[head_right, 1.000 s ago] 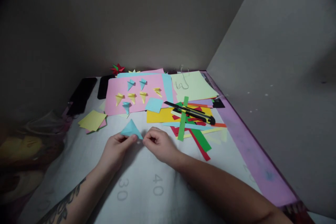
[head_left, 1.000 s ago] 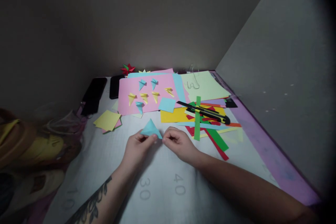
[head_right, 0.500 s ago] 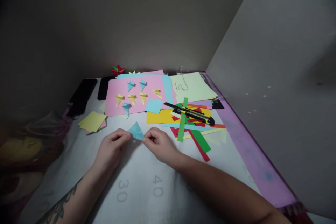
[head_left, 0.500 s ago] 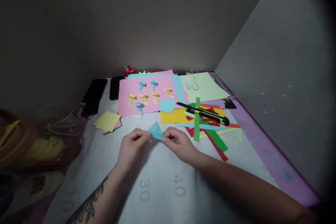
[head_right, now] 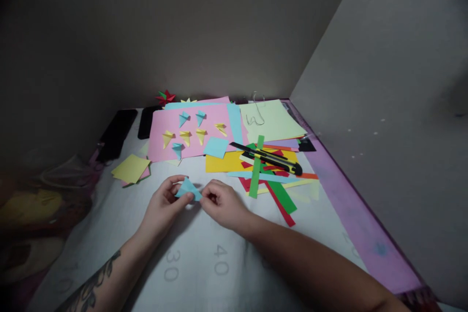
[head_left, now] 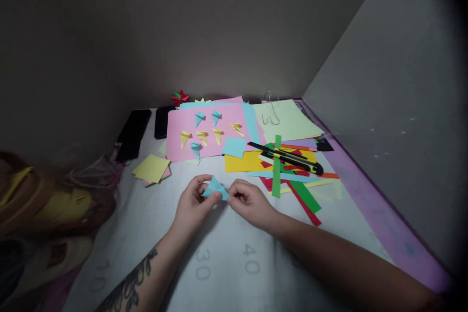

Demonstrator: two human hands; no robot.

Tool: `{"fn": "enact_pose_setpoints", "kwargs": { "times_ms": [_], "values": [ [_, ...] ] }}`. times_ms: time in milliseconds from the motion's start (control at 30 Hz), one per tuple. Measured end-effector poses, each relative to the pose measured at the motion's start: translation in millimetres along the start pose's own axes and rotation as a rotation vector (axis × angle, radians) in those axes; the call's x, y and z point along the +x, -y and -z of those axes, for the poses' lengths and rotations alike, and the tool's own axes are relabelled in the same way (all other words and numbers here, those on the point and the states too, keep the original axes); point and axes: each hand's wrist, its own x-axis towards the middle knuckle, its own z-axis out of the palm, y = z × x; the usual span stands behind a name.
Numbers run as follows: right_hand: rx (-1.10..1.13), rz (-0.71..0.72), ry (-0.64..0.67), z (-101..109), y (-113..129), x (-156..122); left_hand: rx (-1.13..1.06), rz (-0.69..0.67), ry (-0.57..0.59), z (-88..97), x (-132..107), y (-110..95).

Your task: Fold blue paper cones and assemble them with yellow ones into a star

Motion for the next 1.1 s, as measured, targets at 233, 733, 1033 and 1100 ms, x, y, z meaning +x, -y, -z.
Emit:
{"fn": "enact_pose_setpoints", "kwargs": {
  "times_ms": [233,733,1033,1100],
  "values": [
    [0.203,-0.141,-0.026,-3.8,-5.6,1.5,0.111,-0.001,0.025,0.8,0.0,-0.1],
    [0.033,0.225,-0.075,-1.3,-8.8,0.0,0.041,0.150,0.111,-0.2,-2.9,-5.2],
    [0.202,-0.018,-0.041,1.2,-9.3,3.5,0.043,0.074,0.157,3.9,-5.7,-13.7],
    [0.277,-0.043,-0.082,2.3,-11.8,4.5,0.107,-0.003,0.172,7.5,-5.5,-16.0]
  ]
}}
